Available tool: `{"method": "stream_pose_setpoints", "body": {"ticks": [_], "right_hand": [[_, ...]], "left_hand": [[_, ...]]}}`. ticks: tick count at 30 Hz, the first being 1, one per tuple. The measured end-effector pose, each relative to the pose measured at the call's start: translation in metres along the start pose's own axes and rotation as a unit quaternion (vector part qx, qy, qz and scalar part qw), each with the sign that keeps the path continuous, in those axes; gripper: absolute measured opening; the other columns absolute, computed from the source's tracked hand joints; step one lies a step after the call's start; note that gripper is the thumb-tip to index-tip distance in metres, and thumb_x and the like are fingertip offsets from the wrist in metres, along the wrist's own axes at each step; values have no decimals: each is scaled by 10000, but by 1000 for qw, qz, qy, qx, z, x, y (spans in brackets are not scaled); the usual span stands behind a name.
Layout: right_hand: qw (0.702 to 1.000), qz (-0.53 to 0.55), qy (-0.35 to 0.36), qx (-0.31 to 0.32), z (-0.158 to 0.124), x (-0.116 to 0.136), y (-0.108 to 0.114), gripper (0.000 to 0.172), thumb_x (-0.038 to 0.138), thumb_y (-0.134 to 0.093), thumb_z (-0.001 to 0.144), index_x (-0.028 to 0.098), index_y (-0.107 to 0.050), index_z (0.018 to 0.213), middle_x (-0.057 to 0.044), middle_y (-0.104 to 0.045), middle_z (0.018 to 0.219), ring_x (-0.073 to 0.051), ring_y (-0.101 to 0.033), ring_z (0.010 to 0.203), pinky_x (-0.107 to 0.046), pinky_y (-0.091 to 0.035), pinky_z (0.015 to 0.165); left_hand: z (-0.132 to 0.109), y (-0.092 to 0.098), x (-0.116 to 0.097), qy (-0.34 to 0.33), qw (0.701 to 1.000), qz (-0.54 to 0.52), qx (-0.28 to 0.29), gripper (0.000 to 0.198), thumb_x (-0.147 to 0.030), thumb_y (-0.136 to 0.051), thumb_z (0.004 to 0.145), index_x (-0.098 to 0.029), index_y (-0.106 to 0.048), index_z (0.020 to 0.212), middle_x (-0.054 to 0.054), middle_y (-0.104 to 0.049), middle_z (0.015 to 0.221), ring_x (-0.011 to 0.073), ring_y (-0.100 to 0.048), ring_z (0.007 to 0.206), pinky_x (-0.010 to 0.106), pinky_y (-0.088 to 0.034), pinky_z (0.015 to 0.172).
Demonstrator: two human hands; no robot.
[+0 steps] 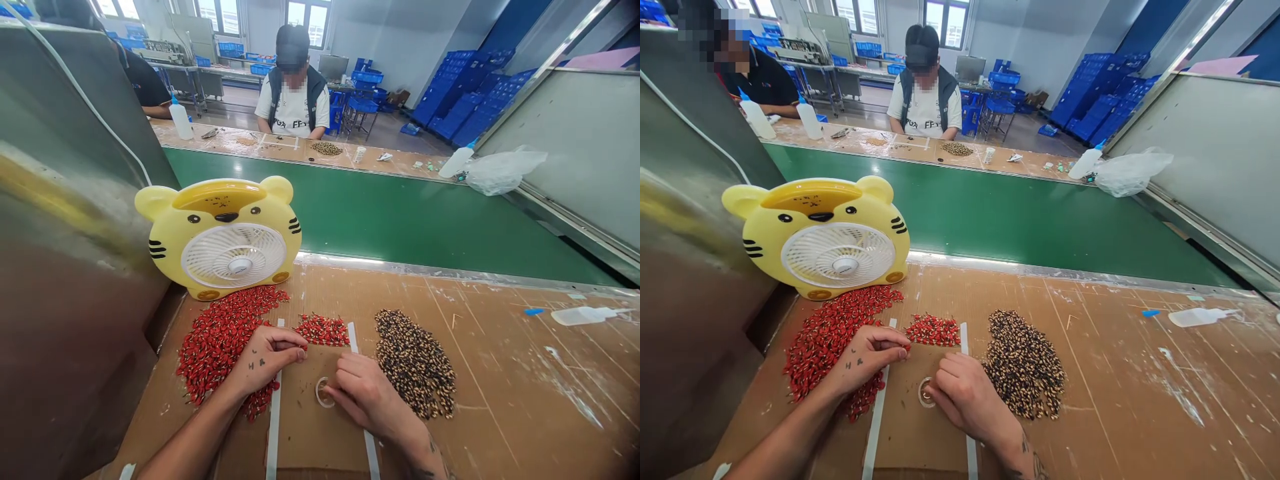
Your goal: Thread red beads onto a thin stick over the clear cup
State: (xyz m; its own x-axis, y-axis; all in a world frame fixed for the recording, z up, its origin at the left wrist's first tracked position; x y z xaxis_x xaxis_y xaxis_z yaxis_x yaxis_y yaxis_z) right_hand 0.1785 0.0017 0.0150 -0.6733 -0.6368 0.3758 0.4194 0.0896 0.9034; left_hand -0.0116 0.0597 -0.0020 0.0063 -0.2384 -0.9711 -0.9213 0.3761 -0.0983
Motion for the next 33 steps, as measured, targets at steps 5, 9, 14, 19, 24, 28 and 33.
{"method": "stream_pose_setpoints", "body": {"ticks": [5,9,14,19,24,28,33], "right_hand": [[1000,12,-9,-2,-3,-3,-3,327,233,-467,1000,185,-505,679,-19,-537,684,-161,-460,670,-279,-335,638],[999,26,-18,-11,-5,-5,-3,329,251,-481,998,187,-491,676,-17,-530,682,-158,-450,661,-272,-317,620],[999,52,-3,1,-5,-5,-2,312,218,-489,984,185,-504,675,-17,-534,673,-160,-463,667,-272,-328,625],[983,159,-44,-79,-5,-12,18,246,255,-557,961,180,-595,730,-5,-542,649,-149,-501,636,-259,-359,600],[938,254,-96,-216,-1,-14,31,216,216,-607,921,191,-599,707,13,-550,625,-138,-511,597,-259,-379,583],[926,267,-113,-243,4,-13,26,192,200,-621,905,189,-617,713,16,-533,625,-138,-502,593,-262,-372,574],[925,267,-119,-244,7,-13,22,196,203,-618,906,184,-630,711,16,-527,622,-136,-501,588,-261,-368,570]], "left_hand": [[-2,-2,5,18,999,-27,10,112,-205,-753,700,-156,-797,790,46,-748,725,152,-647,651,234,-489,634],[-2,-3,2,5,1000,-2,21,114,-196,-742,709,-146,-798,795,54,-746,763,154,-632,686,236,-469,651],[-1,-2,3,-12,999,26,22,129,-207,-738,728,-147,-801,824,62,-754,816,166,-630,747,244,-455,688],[-3,-3,4,8,1000,-4,19,115,-200,-754,710,-152,-800,804,50,-750,786,154,-626,715,233,-445,663],[-3,-7,2,21,999,-36,32,118,-194,-766,699,-151,-804,803,49,-752,772,148,-632,698,231,-447,655],[-3,-8,3,29,998,-45,37,116,-198,-774,696,-155,-805,800,44,-757,753,137,-632,672,224,-447,647],[-4,-11,2,35,997,-53,44,115,-190,-772,690,-157,-805,795,38,-756,737,131,-634,661,212,-444,632]]}}
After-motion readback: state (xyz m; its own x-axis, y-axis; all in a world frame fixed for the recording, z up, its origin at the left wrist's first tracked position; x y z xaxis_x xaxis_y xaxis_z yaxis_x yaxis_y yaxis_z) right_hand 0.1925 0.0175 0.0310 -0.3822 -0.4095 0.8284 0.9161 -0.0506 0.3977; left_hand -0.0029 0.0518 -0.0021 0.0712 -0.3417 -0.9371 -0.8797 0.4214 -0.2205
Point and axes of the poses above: each hand's wrist, its own z-axis towards the middle knuckle, its own y-axis out of the back of the hand, x = y × z, the point moved 4 cm from there along z, towards the middle knuckle
